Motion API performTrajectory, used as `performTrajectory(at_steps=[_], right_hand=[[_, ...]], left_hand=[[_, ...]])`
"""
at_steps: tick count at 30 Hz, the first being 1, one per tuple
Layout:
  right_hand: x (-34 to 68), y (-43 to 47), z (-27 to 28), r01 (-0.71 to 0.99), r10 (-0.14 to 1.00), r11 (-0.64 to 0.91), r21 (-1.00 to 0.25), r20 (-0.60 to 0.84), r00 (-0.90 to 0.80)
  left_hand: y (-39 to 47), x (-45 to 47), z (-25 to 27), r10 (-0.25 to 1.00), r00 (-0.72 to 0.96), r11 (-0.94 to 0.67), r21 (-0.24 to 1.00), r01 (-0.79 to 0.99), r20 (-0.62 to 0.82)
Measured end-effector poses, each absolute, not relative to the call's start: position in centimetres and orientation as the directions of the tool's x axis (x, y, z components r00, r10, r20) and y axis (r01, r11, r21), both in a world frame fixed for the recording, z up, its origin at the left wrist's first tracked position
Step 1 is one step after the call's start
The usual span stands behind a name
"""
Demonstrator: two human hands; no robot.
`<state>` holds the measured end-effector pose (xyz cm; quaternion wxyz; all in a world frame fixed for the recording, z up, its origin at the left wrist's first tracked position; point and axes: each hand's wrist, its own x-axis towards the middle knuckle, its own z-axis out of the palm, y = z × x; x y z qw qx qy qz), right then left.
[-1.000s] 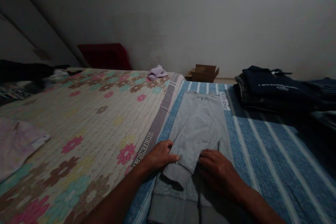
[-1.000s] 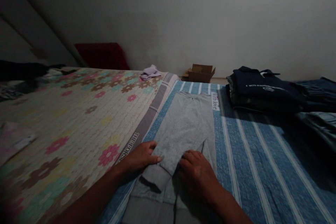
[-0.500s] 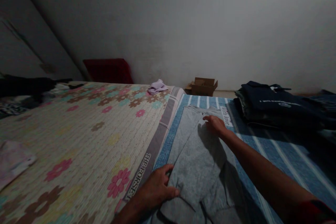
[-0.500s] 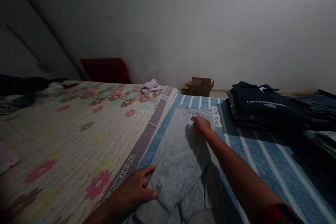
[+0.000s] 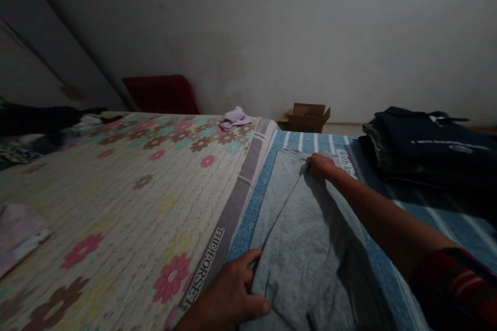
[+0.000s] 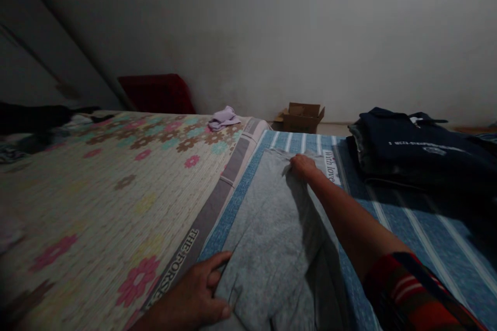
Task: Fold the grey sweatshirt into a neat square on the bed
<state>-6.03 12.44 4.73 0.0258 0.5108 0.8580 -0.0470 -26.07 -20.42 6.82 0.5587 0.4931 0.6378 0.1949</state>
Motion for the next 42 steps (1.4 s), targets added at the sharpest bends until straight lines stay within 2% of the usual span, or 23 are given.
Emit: performTrajectory(at_steps=[4,9,15,19,23,32,37,42], right_hand=[[-6.1,12.8,5.0,0.890,0.884,0.455,-0.035,-0.100,-0.456],[-6.5,12.0,4.8,0.907,0.906,0.420,-0.019,-0.038,-0.421],[-6.1,10.1,5.4,0.910,0.909,0.414,-0.016,0.051,-0.413],[-5.2,6.5,5.8,0.845,0.843,0.534,-0.029,0.089,-0.530],[-4.8,2.9,4.9,0.739,0.742,0.671,-0.065,0.075,-0.666],[-4.4,2.7,3.6,0.716,0.723,0.690,-0.105,0.112,-0.681],[-4.9,0.4,4.1,0.675,0.685,0.728,-0.116,0.134,-0.716],[-5.8,-2.8,3.6,0.603,0.620,0.784,-0.144,0.170,-0.766]], left_hand=[[-20.4,-26.3,7.4,0.816,0.166,0.468,0.802,0.373,-0.553],[-20.3,-26.3,7.6,0.792,0.155,0.506,0.776,0.376,-0.591],[-20.2,-26.4,7.5,0.809,0.096,0.479,0.745,0.465,-0.580],[-20.3,-26.3,7.6,0.822,0.082,0.458,0.739,0.495,-0.564],[-20.8,-26.1,7.6,0.830,0.116,0.459,0.787,0.412,-0.545],[-21.5,-26.3,7.5,0.822,0.049,0.526,0.791,0.313,-0.567],[-21.5,-26.1,8.2,0.836,0.037,0.497,0.783,0.374,-0.548],[-21.8,-26.0,7.9,0.843,0.003,0.459,0.723,0.516,-0.537]])
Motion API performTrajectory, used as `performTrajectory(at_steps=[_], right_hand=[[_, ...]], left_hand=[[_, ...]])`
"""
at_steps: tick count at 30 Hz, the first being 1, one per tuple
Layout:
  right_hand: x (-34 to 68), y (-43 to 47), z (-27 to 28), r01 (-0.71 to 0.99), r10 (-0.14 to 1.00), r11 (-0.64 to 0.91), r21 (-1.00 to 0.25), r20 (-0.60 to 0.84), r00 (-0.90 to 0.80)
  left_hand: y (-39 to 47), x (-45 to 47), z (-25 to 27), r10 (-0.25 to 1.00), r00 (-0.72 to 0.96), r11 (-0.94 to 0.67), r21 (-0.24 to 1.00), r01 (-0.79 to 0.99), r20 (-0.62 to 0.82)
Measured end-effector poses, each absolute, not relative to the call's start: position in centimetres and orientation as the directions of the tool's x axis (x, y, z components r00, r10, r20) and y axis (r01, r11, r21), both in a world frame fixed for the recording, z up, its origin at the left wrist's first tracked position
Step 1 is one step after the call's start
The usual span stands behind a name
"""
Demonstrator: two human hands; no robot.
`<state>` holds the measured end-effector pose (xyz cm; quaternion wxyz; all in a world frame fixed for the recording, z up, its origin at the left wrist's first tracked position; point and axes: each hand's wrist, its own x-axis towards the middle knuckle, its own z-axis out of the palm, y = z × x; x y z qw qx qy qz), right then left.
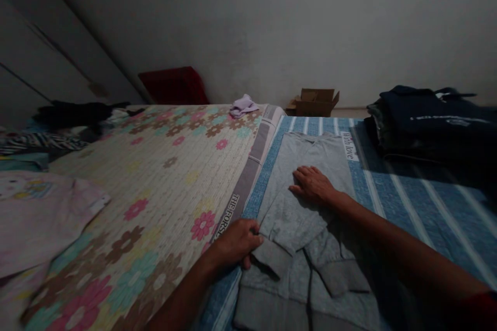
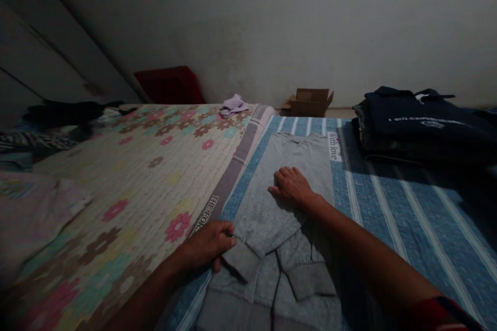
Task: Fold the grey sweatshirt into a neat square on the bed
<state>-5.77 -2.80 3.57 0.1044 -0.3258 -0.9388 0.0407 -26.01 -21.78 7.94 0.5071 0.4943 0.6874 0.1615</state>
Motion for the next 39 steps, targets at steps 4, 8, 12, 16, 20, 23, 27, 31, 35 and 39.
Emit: performTrajectory(at_steps=[4,8,12,16,20,23,27,31,35,39], right_hand=[[-5.7,-3.3,2.9,0.608,0.629,0.777,-0.162,0.206,-0.750],[-5.2,-3.9,3.2,0.598,0.622,0.783,-0.172,0.215,-0.753],[-4.7,-5.4,3.2,0.518,0.548,0.836,-0.182,0.244,-0.800],[-4.1,-6.3,2.0,0.527,0.554,0.832,-0.175,0.193,-0.810],[-3.9,-6.2,1.4,0.536,0.562,0.825,-0.176,0.171,-0.809],[-3.8,-6.3,2.0,0.524,0.555,0.829,-0.198,0.175,-0.813],[-3.3,-7.6,3.5,0.515,0.563,0.822,-0.244,0.218,-0.797],[-2.7,-11.4,4.7,0.539,0.588,0.808,-0.238,0.265,-0.764],[-2.8,-16.5,4.3,0.525,0.575,0.818,-0.235,0.298,-0.762],[-2.8,-20.2,2.8,0.568,0.631,0.775,-0.278,0.274,-0.726]], left_hand=[[-22.0,-26.0,7.6,0.825,0.025,0.461,0.697,0.550,-0.565],[-22.2,-26.1,7.4,0.817,0.040,0.463,0.695,0.551,-0.576],[-22.3,-26.3,7.2,0.819,0.022,0.460,0.679,0.572,-0.574],[-22.6,-26.7,7.6,0.831,-0.002,0.434,0.646,0.628,-0.557],[-22.9,-27.3,9.1,0.889,-0.049,0.348,0.604,0.717,-0.455],[-23.0,-27.7,10.4,0.946,-0.083,0.256,0.564,0.785,-0.314],[-22.9,-26.8,11.6,0.979,-0.059,0.154,0.511,0.846,-0.197],[-22.4,-24.5,11.1,0.995,0.041,0.011,0.507,0.862,-0.090],[-22.1,-22.3,8.4,0.987,0.157,-0.154,0.487,0.860,0.034],[-22.3,-21.3,5.1,0.967,0.244,-0.251,0.392,0.885,0.067]])
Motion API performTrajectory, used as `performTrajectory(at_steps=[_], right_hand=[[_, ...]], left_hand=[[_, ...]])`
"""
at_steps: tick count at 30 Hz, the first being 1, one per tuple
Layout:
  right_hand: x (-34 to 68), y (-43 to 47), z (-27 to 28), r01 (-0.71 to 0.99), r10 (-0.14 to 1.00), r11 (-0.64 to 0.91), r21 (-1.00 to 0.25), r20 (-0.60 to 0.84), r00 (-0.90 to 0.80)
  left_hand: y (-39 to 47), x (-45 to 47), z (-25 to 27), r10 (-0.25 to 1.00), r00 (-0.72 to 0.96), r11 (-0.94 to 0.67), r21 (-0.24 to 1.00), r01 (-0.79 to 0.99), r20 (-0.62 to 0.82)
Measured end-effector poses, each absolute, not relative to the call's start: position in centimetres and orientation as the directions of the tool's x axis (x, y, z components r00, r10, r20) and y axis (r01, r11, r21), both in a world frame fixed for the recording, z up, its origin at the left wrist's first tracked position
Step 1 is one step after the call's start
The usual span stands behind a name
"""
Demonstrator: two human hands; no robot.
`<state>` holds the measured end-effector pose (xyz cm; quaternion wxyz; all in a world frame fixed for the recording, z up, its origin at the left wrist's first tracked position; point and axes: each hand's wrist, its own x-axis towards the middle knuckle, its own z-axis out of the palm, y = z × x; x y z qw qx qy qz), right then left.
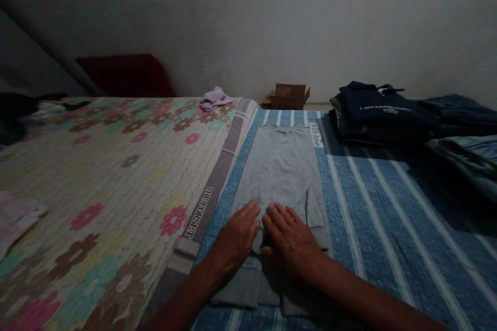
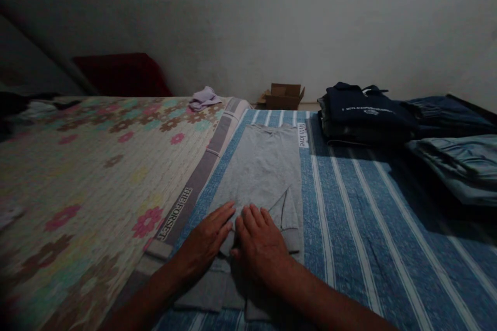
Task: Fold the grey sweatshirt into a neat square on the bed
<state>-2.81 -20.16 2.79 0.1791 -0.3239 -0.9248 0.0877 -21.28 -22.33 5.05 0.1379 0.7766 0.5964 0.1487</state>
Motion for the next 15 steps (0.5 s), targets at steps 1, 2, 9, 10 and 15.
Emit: performTrajectory(at_steps=[1,2,9,10,15], right_hand=[[-2.7,-20.6,2.4,0.568,0.635,0.770,-0.290,0.265,-0.726],[-2.6,-20.9,2.2,0.564,0.635,0.769,-0.302,0.257,-0.728],[-1.9,-21.3,2.1,0.548,0.638,0.756,-0.358,0.217,-0.738],[-1.8,-21.4,2.2,0.547,0.639,0.757,-0.357,0.227,-0.735],[-0.7,-21.4,2.5,0.571,0.634,0.773,-0.279,0.297,-0.714]], left_hand=[[-22.4,-21.2,4.3,0.962,0.259,-0.271,0.354,0.895,0.081],[-22.5,-21.1,3.7,0.958,0.270,-0.287,0.314,0.905,0.097],[-22.8,-21.1,2.4,0.941,0.319,-0.333,0.154,0.930,0.110],[-22.9,-21.0,2.5,0.942,0.319,-0.333,0.152,0.931,0.108],[-23.3,-20.7,3.1,0.957,0.270,-0.286,0.177,0.942,0.106]])
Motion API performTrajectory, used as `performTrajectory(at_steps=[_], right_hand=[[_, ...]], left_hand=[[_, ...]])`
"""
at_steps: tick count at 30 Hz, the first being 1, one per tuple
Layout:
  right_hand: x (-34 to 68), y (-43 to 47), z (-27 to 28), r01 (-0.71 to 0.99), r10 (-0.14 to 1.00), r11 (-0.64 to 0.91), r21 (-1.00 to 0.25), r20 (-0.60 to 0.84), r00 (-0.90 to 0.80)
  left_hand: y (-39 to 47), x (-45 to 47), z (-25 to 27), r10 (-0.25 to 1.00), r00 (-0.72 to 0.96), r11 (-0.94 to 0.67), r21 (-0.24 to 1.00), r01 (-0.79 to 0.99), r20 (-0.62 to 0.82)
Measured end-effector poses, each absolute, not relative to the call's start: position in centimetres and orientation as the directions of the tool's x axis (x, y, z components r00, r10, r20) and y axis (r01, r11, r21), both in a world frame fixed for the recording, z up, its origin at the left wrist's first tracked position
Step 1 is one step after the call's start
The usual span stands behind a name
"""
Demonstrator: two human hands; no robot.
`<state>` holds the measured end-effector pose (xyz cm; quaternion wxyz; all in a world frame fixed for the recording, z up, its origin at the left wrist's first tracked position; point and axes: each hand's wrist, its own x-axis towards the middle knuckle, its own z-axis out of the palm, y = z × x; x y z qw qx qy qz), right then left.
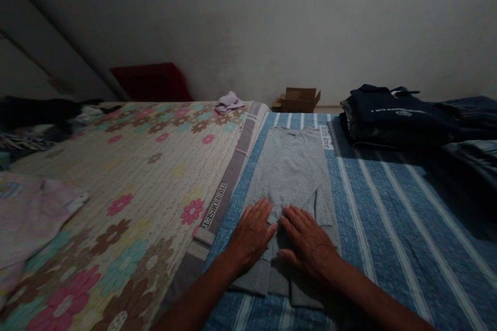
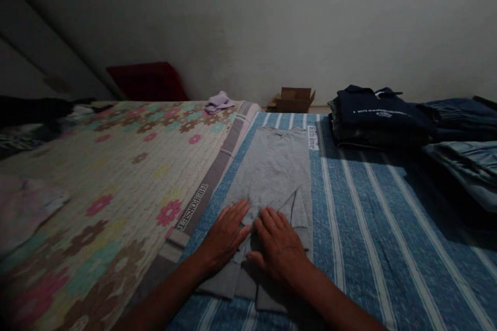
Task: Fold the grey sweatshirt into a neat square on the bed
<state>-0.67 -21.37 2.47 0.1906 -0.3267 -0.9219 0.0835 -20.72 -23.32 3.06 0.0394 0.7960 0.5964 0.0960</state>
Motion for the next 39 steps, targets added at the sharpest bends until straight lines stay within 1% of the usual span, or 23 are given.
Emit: performTrajectory(at_steps=[3,7,11,14,16,23,28,31,35,37,39], right_hand=[[0.6,-20.8,2.4,0.587,0.626,0.779,-0.219,0.331,-0.706],[1.7,-19.8,2.2,0.615,0.631,0.768,-0.177,0.376,-0.679],[1.5,-19.1,2.1,0.622,0.636,0.761,-0.183,0.399,-0.661],[1.1,-18.8,2.0,0.625,0.660,0.747,-0.227,0.369,-0.654],[1.0,-18.8,1.8,0.630,0.676,0.735,-0.251,0.352,-0.648],[1.1,-18.9,1.6,0.629,0.677,0.735,-0.251,0.322,-0.662],[1.0,-19.0,1.5,0.631,0.670,0.742,-0.226,0.292,-0.683],[1.0,-19.1,1.6,0.635,0.673,0.739,-0.227,0.281,-0.684],[1.0,-19.1,1.7,0.636,0.673,0.739,-0.221,0.285,-0.683],[0.9,-19.2,1.8,0.635,0.671,0.741,-0.217,0.284,-0.685],[0.9,-19.2,1.8,0.633,0.667,0.745,-0.212,0.287,-0.688]], left_hand=[[-23.3,-20.9,3.7,0.958,0.244,-0.274,0.235,0.933,0.150],[-22.5,-20.8,4.8,0.945,0.262,-0.312,0.293,0.904,0.196],[-21.3,-20.0,5.1,0.936,0.317,-0.348,0.263,0.900,0.156],[-20.7,-19.7,4.5,0.938,0.335,-0.347,0.224,0.911,0.092],[-20.4,-20.0,4.0,0.938,0.338,-0.347,0.214,0.913,0.082],[-20.3,-21.9,2.4,0.908,0.352,-0.406,0.269,0.874,0.227],[-20.9,-21.6,2.9,0.891,0.342,-0.417,0.240,0.877,0.298],[-22.1,-20.9,4.1,0.883,0.312,-0.401,0.220,0.889,0.351],[-24.7,-20.0,6.2,0.882,0.256,-0.369,0.241,0.898,0.397],[-26.2,-19.8,6.9,0.895,0.183,-0.299,0.242,0.923,0.406],[-27.4,-19.7,7.4,0.914,0.101,-0.199,0.217,0.956,0.392]])
